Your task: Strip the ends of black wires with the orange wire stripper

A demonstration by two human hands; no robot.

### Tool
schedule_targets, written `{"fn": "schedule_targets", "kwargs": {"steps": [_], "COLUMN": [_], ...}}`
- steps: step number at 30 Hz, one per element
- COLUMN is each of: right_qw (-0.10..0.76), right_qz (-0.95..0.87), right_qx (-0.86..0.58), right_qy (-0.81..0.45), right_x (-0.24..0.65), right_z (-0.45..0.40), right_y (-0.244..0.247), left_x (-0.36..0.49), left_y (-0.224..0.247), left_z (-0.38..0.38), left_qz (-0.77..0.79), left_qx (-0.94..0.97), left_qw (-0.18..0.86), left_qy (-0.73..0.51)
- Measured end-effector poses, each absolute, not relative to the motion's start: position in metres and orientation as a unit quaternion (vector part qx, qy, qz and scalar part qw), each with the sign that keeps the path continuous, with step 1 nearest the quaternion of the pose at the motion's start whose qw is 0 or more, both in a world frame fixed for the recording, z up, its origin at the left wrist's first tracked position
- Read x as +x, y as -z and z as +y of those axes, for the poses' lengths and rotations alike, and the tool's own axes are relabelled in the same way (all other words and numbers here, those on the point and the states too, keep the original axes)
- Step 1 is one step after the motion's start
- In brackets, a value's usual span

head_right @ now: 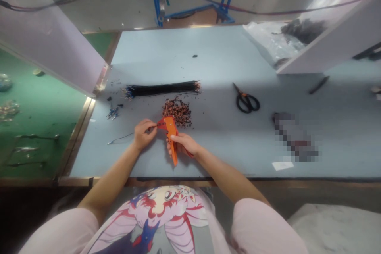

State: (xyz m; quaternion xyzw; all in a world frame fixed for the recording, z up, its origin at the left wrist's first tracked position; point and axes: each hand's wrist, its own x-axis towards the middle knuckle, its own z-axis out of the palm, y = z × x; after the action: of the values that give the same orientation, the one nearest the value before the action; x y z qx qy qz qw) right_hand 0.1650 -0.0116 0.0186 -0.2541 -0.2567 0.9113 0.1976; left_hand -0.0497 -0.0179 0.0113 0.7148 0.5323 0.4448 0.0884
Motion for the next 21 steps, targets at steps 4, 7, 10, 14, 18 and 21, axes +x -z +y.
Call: {"fn": "schedule_targets", "kwargs": {"steps": [4, 7, 10, 14, 18, 21], "right_qw": [0.194, 0.192, 0.188, 0.182, 0.182, 0.184], "right_qz": [-0.262, -0.267, -0.271, -0.281, -0.294, -0.312], "right_qx": [-0.258, -0.26, -0.263, -0.266, -0.279, -0.28], "right_qy": [-0.909, -0.908, -0.907, -0.904, -0.896, -0.889], "right_x": [0.1648, 0.1647, 0.1646, 0.1638, 0.1638, 0.165], "right_z": [-0.0115, -0.0116, -0.0117, -0.0124, -0.0144, -0.016], "right_y": [-0.0197, -0.0204, -0.0211, -0.0216, -0.0222, -0.0229], "left_x": [-0.05, -0.0499, -0.0501, -0.0502, -0.0489, -0.0478], "left_y": [-0.0102, -0.0101, -0.0102, -0.011, -0.013, -0.0137], "left_z": [-0.0183, -0.0185, -0.0186, -0.0194, -0.0213, -0.0232], "left_qz": [0.531, 0.529, 0.531, 0.532, 0.534, 0.531], "left_qx": [0.712, 0.714, 0.717, 0.732, 0.74, 0.746], "left_qw": [0.096, 0.098, 0.089, 0.064, 0.05, 0.045], "left_qy": [-0.449, -0.448, -0.443, -0.42, -0.405, -0.398]}}
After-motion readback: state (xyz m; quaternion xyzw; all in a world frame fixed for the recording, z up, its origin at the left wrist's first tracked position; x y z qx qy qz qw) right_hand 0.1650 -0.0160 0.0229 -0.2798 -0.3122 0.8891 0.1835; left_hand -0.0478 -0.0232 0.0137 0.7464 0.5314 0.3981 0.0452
